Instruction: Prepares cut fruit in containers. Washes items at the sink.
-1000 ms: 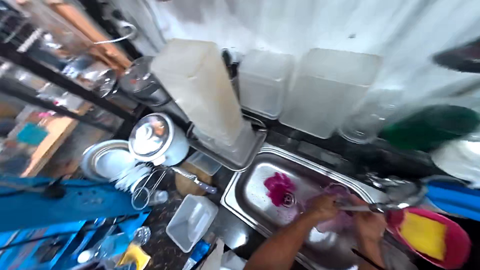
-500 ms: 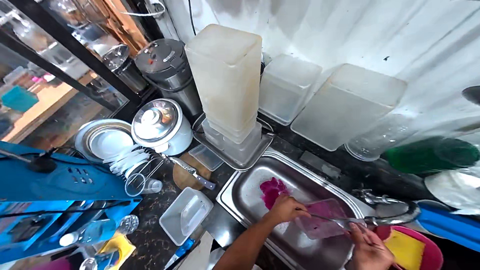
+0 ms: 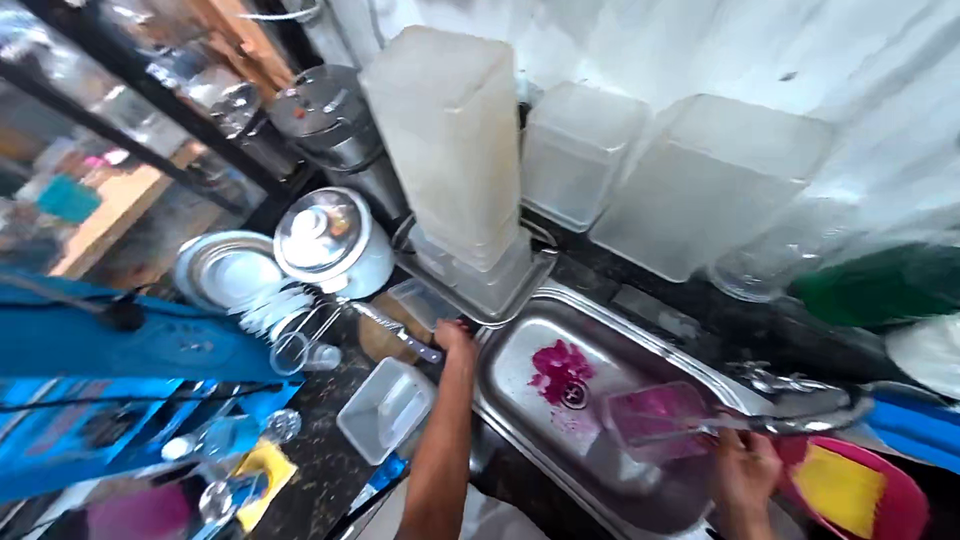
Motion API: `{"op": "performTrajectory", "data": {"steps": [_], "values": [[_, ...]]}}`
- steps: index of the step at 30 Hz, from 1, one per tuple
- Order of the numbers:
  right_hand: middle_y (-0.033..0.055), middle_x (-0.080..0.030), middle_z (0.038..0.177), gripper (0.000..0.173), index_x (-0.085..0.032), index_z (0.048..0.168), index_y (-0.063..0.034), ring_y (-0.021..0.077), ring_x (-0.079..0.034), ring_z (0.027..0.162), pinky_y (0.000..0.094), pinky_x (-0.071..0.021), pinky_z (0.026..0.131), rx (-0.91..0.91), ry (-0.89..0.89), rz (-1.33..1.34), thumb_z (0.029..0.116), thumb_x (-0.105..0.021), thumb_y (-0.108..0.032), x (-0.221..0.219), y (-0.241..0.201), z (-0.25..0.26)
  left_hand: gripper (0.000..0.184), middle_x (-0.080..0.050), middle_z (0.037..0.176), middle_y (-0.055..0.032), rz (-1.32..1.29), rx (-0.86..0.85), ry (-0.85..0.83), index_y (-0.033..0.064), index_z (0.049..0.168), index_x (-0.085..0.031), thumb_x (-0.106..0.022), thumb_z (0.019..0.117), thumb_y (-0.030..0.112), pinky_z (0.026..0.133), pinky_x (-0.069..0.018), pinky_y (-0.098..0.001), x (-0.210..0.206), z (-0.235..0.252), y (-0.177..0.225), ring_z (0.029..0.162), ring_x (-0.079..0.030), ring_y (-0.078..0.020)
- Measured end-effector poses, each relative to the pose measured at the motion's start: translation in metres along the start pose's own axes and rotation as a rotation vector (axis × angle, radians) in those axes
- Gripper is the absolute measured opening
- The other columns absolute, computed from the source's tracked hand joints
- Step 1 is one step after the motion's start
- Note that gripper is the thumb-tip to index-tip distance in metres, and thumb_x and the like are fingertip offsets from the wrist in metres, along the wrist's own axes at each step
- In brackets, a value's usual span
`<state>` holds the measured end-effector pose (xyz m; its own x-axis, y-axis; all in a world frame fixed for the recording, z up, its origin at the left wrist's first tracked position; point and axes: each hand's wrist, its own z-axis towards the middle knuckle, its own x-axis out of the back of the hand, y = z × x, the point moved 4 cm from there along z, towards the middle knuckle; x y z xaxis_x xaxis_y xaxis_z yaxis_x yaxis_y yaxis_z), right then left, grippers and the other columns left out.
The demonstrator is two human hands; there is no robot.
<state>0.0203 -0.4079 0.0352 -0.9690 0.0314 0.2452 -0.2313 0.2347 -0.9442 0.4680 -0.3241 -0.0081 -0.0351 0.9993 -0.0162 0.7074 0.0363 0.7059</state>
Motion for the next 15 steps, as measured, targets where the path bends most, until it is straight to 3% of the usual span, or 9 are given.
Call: {"op": "performTrajectory", "data": {"steps": [2,4,6,9,11,14,15], "values": [[0.0097,-0.063,0.109,0.035,-0.046,0.134,0.0116,0.0057,-0.069,0.080,0.0273,-0.0630,0.072,0.015,-0.030,0.062,0.1076,-0.046,-0.011,-0.011,-0.002,-0.004,0.048,-0.054,0.077,-0.0075,-0.069,0.002,-0.067,0.0003,0.107,-0.053,-0.021,0.1129,0.036,0.055,-0.0470,-0.0310,0.015,-0.049,0.010,0.058,-0.050,-0.0158],[0.0052,-0.064,0.104,0.033,-0.046,0.133,0.0094,0.0050,-0.070,0.076,0.0266,-0.0633,0.069,0.026,-0.040,0.101,0.1083,-0.045,-0.013,-0.017,0.001,-0.008,0.047,-0.057,0.084,-0.0049,-0.154,0.015,-0.200,0.0047,0.130,-0.045,-0.018,0.1130,0.039,0.062,-0.0505,-0.0296,0.040,-0.104,0.012,0.065,-0.055,-0.0140],[0.0045,-0.065,0.100,0.032,-0.048,0.131,0.0095,0.0050,-0.069,0.076,0.0273,-0.0634,0.070,0.052,-0.043,0.104,0.1082,-0.045,-0.013,-0.021,0.006,-0.011,0.046,-0.061,0.087,-0.0026,-0.225,0.065,-0.294,0.0123,0.140,-0.040,-0.019,0.1124,0.043,0.066,-0.0537,-0.0298,0.073,-0.152,0.011,0.068,-0.060,-0.0134],[0.0026,-0.065,0.096,0.030,-0.053,0.126,0.0100,0.0015,-0.067,0.075,0.0239,-0.0618,0.071,0.080,-0.031,0.070,0.1067,-0.047,-0.012,-0.024,0.007,-0.014,0.047,-0.063,0.084,-0.0015,-0.293,0.169,-0.330,0.0163,0.135,-0.043,-0.016,0.1111,0.047,0.068,-0.0557,-0.0302,0.123,-0.207,0.018,0.066,-0.063,-0.0139],[0.0018,-0.066,0.093,0.029,-0.053,0.125,0.0088,0.0014,-0.067,0.073,0.0230,-0.0608,0.069,0.068,-0.034,0.051,0.1067,-0.048,-0.013,-0.022,0.008,-0.014,0.055,-0.065,0.077,0.0001,-0.333,0.214,-0.323,0.0146,0.117,-0.055,-0.014,0.1096,0.051,0.066,-0.0567,-0.0293,0.151,-0.226,0.026,0.064,-0.064,-0.0131],[0.0052,-0.068,0.093,0.030,-0.055,0.125,0.0082,0.0067,-0.070,0.072,0.0274,-0.0626,0.068,0.045,-0.035,0.047,0.1069,-0.049,-0.015,-0.021,0.011,-0.013,0.059,-0.063,0.077,0.0040,-0.351,0.096,-0.418,0.0142,0.113,-0.053,-0.009,0.1081,0.053,0.067,-0.0560,-0.0272,0.177,-0.227,0.048,0.067,-0.064,-0.0095],[0.0065,-0.068,0.094,0.030,-0.055,0.125,0.0088,0.0078,-0.070,0.073,0.0282,-0.0628,0.068,0.039,-0.034,0.044,0.1071,-0.049,-0.015,-0.022,0.010,-0.013,0.053,-0.058,0.073,0.0068,-0.319,0.014,-0.410,0.0139,0.107,-0.049,-0.007,0.1090,0.047,0.065,-0.0532,-0.0223,0.170,-0.243,0.067,0.065,-0.061,-0.0052]]}}
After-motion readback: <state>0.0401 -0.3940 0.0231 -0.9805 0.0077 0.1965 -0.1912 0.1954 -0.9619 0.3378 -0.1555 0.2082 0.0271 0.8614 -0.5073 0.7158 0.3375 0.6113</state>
